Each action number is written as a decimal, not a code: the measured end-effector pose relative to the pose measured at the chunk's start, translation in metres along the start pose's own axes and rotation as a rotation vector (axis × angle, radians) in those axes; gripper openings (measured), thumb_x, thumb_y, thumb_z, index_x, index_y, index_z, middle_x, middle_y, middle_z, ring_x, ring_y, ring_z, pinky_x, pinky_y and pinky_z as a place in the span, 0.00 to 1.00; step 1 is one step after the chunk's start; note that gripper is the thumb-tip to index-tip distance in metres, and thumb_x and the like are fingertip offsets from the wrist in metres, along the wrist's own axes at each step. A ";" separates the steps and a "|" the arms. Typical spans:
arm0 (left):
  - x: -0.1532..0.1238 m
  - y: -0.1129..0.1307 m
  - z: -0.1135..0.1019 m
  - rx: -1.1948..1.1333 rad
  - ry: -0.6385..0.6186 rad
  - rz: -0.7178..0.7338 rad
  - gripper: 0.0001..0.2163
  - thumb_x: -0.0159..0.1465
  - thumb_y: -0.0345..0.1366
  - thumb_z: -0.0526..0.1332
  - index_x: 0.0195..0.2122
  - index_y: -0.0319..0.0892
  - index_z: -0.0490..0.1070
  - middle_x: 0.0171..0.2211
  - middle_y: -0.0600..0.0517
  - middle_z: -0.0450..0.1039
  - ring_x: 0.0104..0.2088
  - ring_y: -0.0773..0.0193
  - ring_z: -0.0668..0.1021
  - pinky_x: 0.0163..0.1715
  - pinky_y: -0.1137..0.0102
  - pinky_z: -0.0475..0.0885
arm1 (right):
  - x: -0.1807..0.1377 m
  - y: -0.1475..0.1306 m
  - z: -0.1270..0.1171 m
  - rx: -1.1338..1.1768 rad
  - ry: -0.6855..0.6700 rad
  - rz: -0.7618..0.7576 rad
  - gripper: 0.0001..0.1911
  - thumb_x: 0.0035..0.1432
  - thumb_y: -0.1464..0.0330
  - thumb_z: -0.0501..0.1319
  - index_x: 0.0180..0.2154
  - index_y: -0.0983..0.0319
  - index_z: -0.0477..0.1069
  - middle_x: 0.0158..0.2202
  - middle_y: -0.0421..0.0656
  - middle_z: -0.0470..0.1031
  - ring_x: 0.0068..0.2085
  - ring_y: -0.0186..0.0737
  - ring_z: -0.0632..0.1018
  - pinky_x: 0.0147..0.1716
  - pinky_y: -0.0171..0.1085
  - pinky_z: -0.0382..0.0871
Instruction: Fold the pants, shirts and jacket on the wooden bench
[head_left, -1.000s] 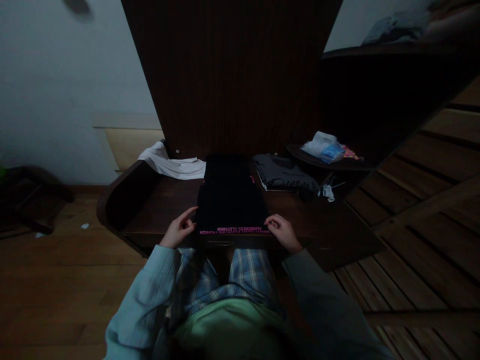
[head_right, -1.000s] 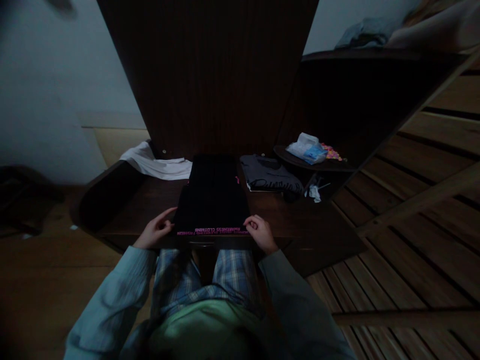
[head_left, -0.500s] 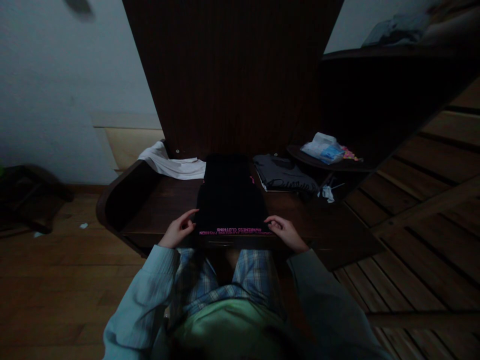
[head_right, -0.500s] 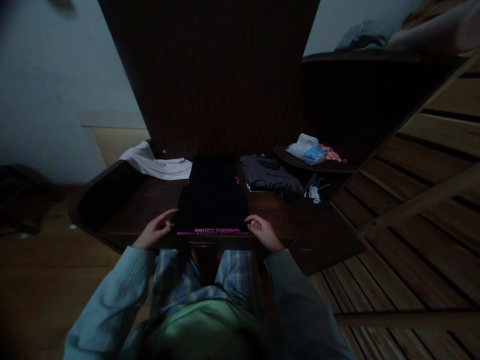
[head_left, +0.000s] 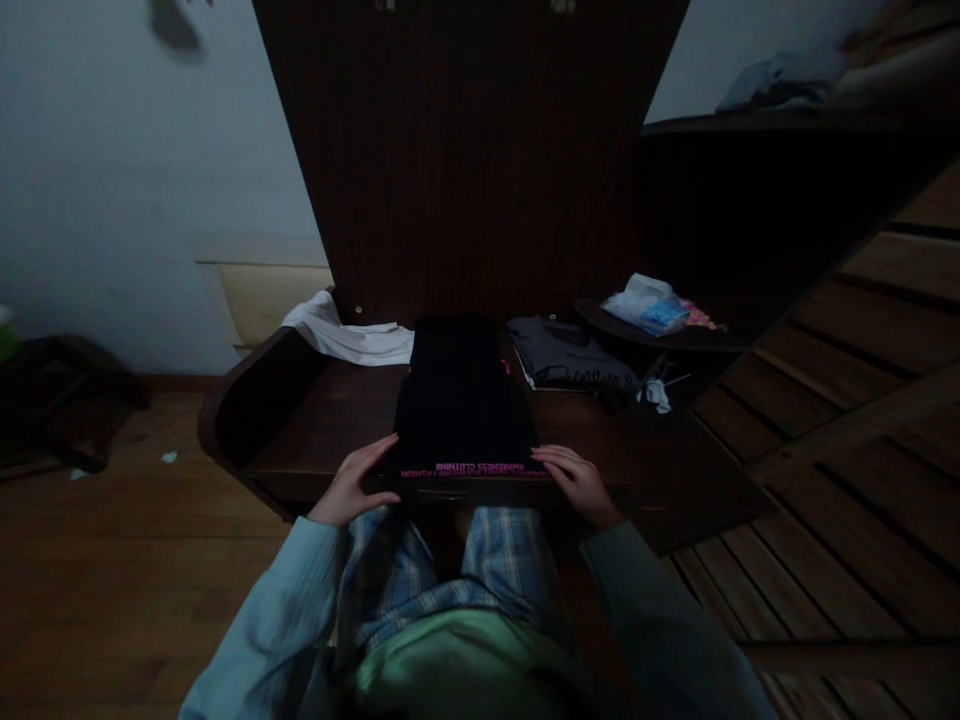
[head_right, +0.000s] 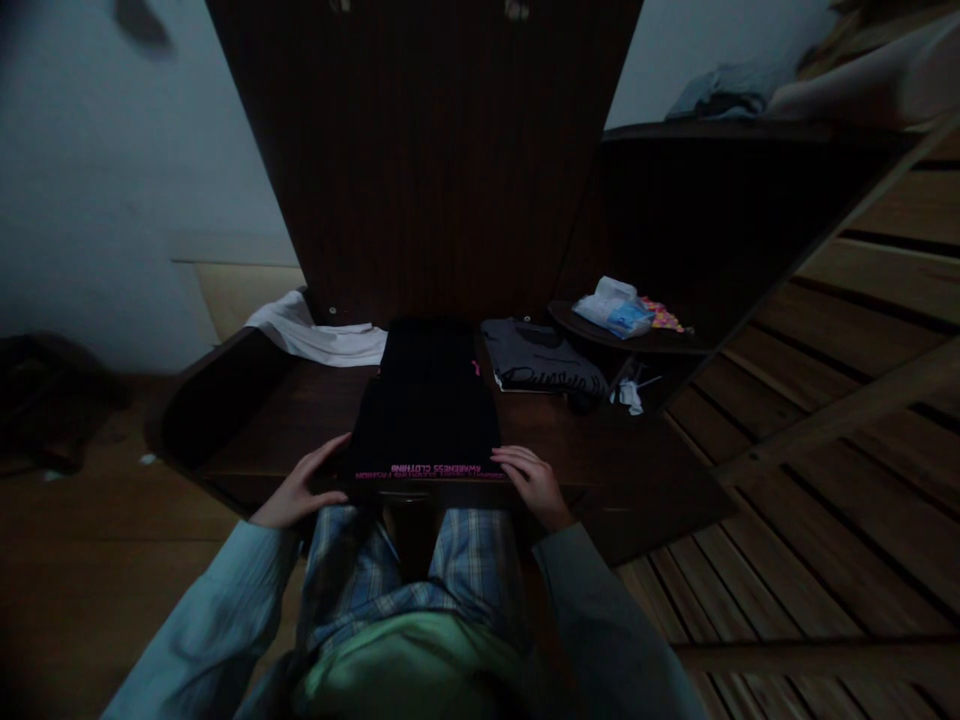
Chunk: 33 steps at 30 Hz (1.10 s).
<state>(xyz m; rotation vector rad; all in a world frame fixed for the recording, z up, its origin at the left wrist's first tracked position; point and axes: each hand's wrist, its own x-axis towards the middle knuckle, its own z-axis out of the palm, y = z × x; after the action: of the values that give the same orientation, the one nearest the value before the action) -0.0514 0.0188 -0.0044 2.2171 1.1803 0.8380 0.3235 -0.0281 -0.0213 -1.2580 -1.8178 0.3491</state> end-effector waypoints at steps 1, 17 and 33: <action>0.000 -0.001 0.001 0.075 -0.033 0.024 0.35 0.47 0.47 0.64 0.55 0.45 0.58 0.55 0.43 0.60 0.54 0.52 0.64 0.52 0.59 0.58 | -0.001 0.000 0.000 -0.006 -0.021 -0.009 0.12 0.57 0.64 0.52 0.36 0.56 0.74 0.40 0.45 0.74 0.45 0.42 0.73 0.47 0.45 0.65; 0.005 -0.002 0.012 0.271 -0.003 -0.019 0.15 0.59 0.42 0.51 0.46 0.49 0.68 0.52 0.50 0.65 0.53 0.56 0.65 0.50 0.58 0.58 | -0.010 0.004 0.006 -0.122 -0.027 -0.023 0.12 0.56 0.64 0.54 0.40 0.56 0.72 0.44 0.43 0.73 0.47 0.42 0.71 0.47 0.45 0.66; 0.015 0.014 0.006 0.264 -0.135 -0.046 0.23 0.62 0.48 0.42 0.49 0.44 0.66 0.55 0.50 0.60 0.59 0.55 0.54 0.55 0.55 0.53 | 0.001 -0.004 -0.004 -0.055 -0.092 0.053 0.15 0.53 0.63 0.57 0.42 0.59 0.70 0.43 0.45 0.73 0.46 0.42 0.72 0.47 0.44 0.66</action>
<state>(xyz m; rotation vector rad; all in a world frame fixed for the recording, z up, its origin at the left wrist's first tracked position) -0.0325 0.0235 0.0049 2.4012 1.3343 0.5295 0.3241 -0.0294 -0.0161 -1.3498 -1.8849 0.3944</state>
